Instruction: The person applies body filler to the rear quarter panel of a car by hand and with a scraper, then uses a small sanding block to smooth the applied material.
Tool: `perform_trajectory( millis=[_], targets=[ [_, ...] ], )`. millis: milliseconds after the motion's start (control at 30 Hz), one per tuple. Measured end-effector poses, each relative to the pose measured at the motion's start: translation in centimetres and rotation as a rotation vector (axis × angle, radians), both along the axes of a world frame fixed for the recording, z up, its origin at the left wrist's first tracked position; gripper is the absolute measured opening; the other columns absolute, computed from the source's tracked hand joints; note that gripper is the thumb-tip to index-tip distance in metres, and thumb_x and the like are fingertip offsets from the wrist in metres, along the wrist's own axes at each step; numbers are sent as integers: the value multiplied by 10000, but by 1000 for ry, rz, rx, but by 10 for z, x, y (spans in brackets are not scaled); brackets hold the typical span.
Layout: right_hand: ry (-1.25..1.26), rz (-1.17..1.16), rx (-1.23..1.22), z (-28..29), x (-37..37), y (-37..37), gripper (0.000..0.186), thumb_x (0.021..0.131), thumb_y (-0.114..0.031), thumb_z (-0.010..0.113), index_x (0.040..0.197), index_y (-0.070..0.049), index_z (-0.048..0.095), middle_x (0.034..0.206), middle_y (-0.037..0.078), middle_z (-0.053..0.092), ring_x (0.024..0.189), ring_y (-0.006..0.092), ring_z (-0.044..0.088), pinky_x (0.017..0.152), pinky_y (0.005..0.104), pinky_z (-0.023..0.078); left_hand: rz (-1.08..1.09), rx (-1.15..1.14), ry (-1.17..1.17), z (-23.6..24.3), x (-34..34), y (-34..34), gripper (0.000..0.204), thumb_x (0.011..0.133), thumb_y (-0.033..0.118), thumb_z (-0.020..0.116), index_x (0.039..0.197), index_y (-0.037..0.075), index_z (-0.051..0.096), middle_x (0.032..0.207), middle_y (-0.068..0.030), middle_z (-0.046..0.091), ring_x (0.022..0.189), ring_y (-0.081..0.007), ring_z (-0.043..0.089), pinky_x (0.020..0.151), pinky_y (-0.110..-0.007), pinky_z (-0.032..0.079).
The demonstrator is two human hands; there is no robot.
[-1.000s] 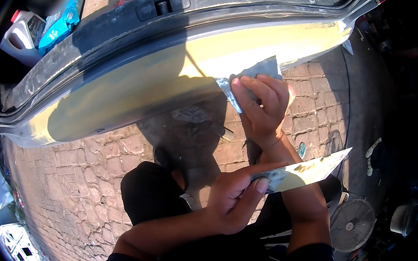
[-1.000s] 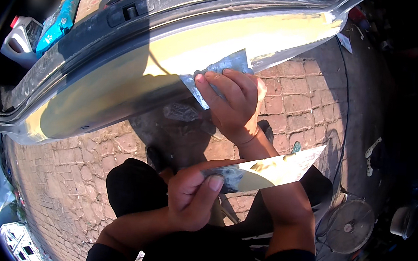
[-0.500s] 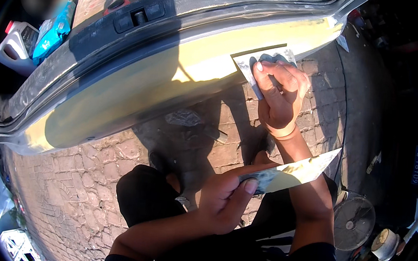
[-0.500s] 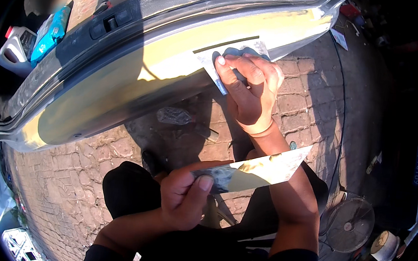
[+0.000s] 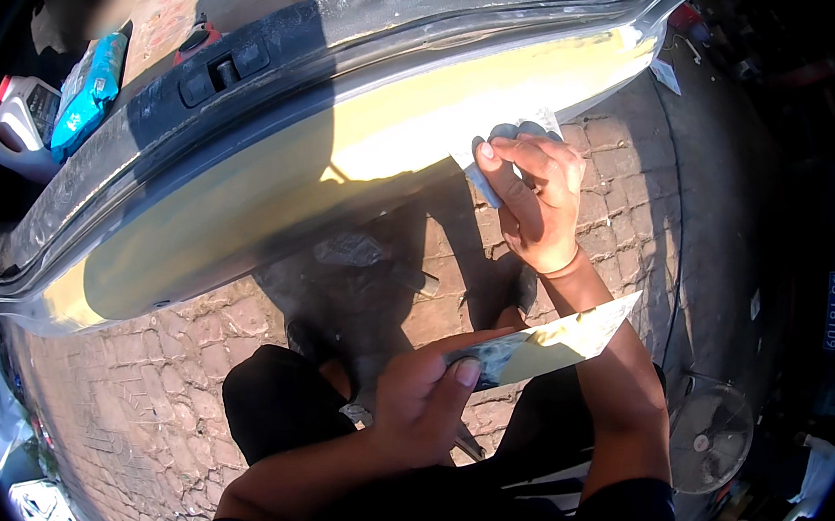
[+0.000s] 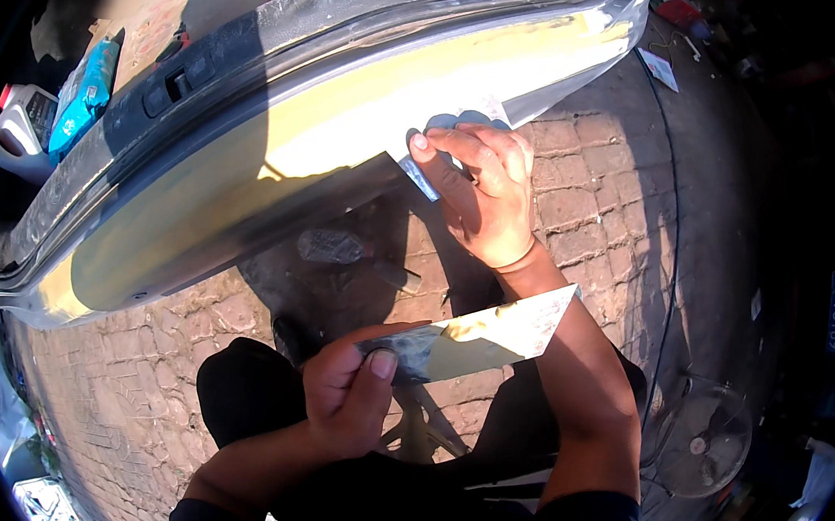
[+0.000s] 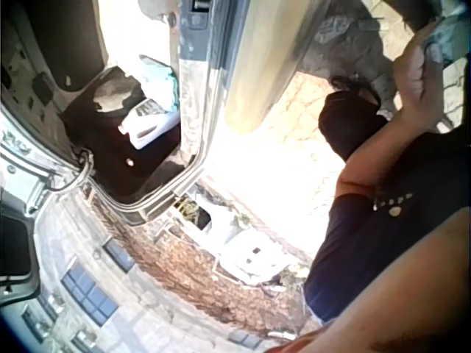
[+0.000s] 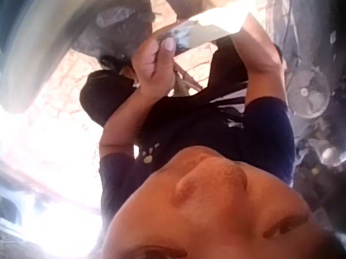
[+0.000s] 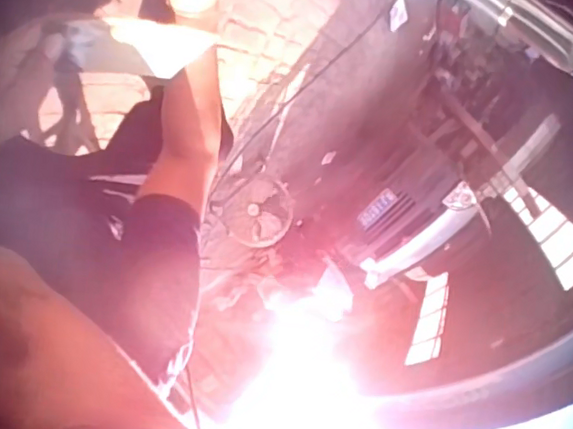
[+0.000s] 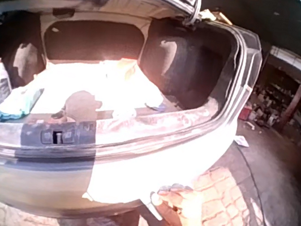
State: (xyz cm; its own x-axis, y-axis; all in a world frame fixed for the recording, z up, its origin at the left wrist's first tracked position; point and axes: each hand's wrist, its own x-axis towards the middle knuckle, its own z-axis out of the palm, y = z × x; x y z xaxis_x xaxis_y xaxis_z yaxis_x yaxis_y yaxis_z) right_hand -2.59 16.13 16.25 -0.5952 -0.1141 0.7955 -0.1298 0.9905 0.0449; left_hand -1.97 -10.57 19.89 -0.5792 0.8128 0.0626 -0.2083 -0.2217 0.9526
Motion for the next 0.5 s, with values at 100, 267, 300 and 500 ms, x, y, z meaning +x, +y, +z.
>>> perform_trajectory(
  millis=[100, 267, 300, 500],
  targets=[
    [10, 18, -51, 4, 5, 9, 551, 799, -21, 786, 1322, -192, 765, 1199, -15, 703, 1056, 244, 631, 948, 413, 458, -4, -10, -15, -3, 1, 3, 337, 1107, 89, 476, 1302, -132, 638, 1176, -196, 765, 1033, -167, 714, 917, -312, 572],
    [17, -68, -30, 7, 5, 22, 495, 810, -67, 804, 1288, -195, 781, 1175, -19, 711, 1068, 230, 634, 949, 411, 459, -41, -46, 7, -7, 2, 7, 376, 1127, 137, 473, 1370, -98, 637, 1241, -189, 764, 1105, -200, 729, 1001, -321, 549],
    [0, -54, -36, 7, 5, 23, 486, 813, -69, 805, 1283, -191, 784, 1169, -17, 711, 1066, 229, 634, 951, 410, 458, -41, -46, 11, -7, 2, 8, 376, 1127, 132, 470, 1375, -100, 632, 1249, -192, 761, 1115, -203, 728, 1007, -321, 546],
    [15, -72, -87, 13, 8, 30, 508, 806, -25, 758, 1288, -182, 786, 1174, 15, 724, 1073, 261, 647, 958, 421, 461, -40, 11, -44, -10, 3, 13, 369, 1124, 97, 471, 1403, -100, 610, 1306, -203, 743, 1173, -208, 714, 1041, -321, 532]
  ],
)
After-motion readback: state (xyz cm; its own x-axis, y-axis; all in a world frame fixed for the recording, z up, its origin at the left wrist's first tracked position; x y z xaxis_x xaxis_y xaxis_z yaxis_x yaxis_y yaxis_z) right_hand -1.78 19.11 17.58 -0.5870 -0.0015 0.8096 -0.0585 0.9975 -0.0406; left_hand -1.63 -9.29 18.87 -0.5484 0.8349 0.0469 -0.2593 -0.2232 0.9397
